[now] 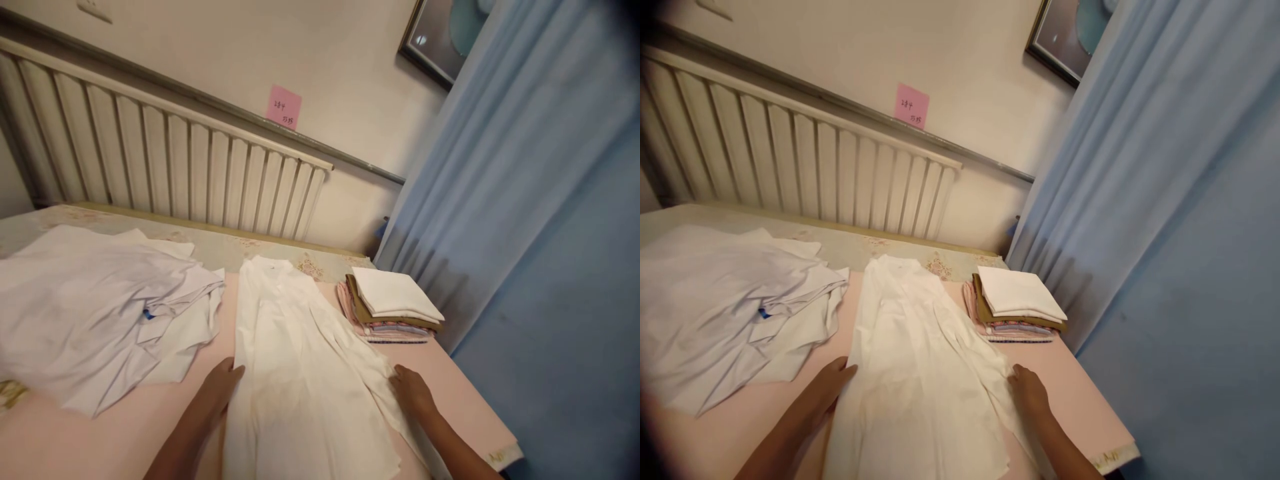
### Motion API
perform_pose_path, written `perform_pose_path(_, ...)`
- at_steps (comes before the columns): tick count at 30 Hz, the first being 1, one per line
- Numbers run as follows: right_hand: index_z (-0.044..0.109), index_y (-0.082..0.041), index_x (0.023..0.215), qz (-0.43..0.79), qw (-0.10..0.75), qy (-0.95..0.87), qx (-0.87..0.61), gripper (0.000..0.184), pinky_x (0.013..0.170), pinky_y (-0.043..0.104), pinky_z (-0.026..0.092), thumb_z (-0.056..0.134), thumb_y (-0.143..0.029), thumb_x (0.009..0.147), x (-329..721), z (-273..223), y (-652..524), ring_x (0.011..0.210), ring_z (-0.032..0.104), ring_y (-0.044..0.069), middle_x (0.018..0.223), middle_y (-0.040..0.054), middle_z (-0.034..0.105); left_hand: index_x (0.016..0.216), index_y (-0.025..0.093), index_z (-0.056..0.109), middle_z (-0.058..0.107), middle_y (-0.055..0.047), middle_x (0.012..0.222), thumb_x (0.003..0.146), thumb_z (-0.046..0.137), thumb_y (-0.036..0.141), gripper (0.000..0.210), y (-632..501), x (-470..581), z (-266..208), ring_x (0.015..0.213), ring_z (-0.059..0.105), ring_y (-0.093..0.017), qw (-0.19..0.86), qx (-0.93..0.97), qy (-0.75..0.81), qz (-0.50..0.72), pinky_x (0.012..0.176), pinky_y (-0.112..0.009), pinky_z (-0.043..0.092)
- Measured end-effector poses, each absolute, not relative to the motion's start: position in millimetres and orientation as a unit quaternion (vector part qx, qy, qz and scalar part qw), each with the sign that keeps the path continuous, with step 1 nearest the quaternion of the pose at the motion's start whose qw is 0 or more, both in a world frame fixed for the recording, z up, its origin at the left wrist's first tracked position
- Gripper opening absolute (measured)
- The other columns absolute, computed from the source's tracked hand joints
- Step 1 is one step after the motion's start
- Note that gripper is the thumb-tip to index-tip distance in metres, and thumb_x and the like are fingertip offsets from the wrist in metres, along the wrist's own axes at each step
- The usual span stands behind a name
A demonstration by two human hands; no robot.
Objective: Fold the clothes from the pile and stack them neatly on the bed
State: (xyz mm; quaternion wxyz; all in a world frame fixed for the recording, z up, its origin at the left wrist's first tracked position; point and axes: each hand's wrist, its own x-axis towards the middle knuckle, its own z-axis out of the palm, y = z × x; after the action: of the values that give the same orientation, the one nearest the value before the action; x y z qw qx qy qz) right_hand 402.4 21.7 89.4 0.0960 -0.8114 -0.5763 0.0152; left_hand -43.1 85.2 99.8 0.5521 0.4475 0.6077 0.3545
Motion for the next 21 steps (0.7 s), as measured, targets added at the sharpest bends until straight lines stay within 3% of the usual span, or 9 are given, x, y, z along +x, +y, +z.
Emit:
perform_pose_path(8, 0.063, -0.018, 0.096, -0.111, 0.242, -0.63, -0.73, 0.029, 0.073, 0.031, 0.044, 0.038, -0.028, 0.084, 387, 200, 68, 0.083, 0.063, 0.024, 0.089, 0.0077, 0.07, 0.075, 0.02, 0.05, 0.058, 0.001, 0.063, 0.073, 0.054, 0.031, 0.012, 89, -44, 92, 0.057, 0.055, -0.015, 0.535, 0.461, 0.615, 0.35, 0.049, -0.024, 0.04)
perform_pose_path(15, 0.067, -0.02, 0.102, -0.208, 0.223, -0.611, -0.731, 0.03, 0.071, 0.028, 0.041, 0.044, -0.018, 0.082, 373, 283, 125, 0.081, 0.062, 0.021, 0.09, 0.0062, 0.071, 0.077, 0.019, 0.052, 0.062, -0.002, 0.067, 0.073, 0.054, 0.028, 0.01, 95, -46, 84, 0.063, 0.061, -0.018, 0.523, 0.464, 0.623, 0.351, 0.053, -0.025, 0.043)
perform_pose_path(21, 0.067, -0.019, 0.106, -0.265, 0.229, -0.577, -0.738, 0.032, 0.072, 0.03, 0.04, 0.042, -0.019, 0.086, 371, 329, 170, 0.083, 0.061, 0.022, 0.093, 0.009, 0.07, 0.076, 0.019, 0.052, 0.063, -0.002, 0.067, 0.073, 0.055, 0.026, 0.008, 94, -45, 83, 0.064, 0.061, -0.018, 0.536, 0.455, 0.611, 0.365, 0.053, -0.025, 0.043)
